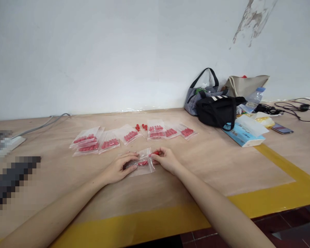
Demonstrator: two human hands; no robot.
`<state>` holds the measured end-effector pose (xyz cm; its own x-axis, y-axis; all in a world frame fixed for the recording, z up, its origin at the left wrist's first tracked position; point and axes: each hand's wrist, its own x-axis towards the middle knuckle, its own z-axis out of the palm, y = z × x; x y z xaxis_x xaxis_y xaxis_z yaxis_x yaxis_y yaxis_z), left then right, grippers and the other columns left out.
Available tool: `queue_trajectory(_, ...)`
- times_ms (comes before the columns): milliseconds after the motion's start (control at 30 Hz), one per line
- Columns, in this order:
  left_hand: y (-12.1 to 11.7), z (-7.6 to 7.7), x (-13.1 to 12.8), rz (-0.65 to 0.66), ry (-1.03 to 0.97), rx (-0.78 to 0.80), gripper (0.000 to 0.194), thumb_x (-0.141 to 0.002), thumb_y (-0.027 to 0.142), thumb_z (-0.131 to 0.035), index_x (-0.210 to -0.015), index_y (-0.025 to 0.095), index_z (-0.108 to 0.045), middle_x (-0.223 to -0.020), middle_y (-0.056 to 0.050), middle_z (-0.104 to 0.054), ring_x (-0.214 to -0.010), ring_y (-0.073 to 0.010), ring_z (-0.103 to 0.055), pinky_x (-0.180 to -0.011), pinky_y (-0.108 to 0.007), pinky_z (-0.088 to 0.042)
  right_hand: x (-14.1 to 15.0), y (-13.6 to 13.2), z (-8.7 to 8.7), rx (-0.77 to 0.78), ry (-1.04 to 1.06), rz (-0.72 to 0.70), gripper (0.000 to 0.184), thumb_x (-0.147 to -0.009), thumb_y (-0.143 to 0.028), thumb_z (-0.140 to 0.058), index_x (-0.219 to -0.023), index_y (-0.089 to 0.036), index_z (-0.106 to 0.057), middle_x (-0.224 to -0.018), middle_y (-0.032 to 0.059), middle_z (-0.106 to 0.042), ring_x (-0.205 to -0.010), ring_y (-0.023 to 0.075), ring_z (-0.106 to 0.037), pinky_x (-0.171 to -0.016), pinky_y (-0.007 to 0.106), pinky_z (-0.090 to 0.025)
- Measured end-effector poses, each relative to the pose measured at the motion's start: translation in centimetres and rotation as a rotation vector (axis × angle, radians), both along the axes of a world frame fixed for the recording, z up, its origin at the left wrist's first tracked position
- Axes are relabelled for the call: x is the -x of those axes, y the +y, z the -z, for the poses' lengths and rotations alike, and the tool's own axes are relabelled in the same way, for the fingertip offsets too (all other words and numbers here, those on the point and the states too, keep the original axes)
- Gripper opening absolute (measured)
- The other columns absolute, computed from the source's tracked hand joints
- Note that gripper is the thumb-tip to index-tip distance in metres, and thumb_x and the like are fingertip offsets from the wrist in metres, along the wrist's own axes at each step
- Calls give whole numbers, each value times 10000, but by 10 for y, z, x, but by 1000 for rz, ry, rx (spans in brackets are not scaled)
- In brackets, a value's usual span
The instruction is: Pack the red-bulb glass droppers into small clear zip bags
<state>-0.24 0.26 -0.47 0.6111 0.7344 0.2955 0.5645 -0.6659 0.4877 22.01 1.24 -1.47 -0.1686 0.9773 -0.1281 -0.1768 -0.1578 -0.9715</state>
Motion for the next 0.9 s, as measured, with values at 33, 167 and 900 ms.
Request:
queue_trajectory(33, 0, 0, 0, 5, -1, -2, 274, -852, 333, -471, -1084, 215, -553, -1150, -61, -569, -1139, -209, -466, -979, -400, -358, -4, 2, 0, 24, 38, 15, 240, -576, -284, -725, -675, -163, -543, -613, -32, -617, -530, 85, -591, -537, 226, -526)
queue_trajectory(167, 0, 0, 1, 8, 5, -5, 275, -852, 324, -474, -1099, 228, -551, -1152, -55, -569, -1140, -205, -465, -981, -404, -356, -24, 14, -2, 40, 145, 162, 195, -641, -272, -680, -735, -188, -531, -657, -21, -618, -554, 99, -610, -543, 238, -536)
queue_trajectory(900, 0, 1, 2, 21, 7, -11, 271, -850, 295, -486, -1106, 233, -552, -1155, -36, -565, -1139, -192, -460, -951, -356, -386, -23, 13, -3, 95, 219, 265, 129, -701, -179, -603, -752, -188, -485, -629, -22, -585, -578, 116, -621, -625, 278, -547)
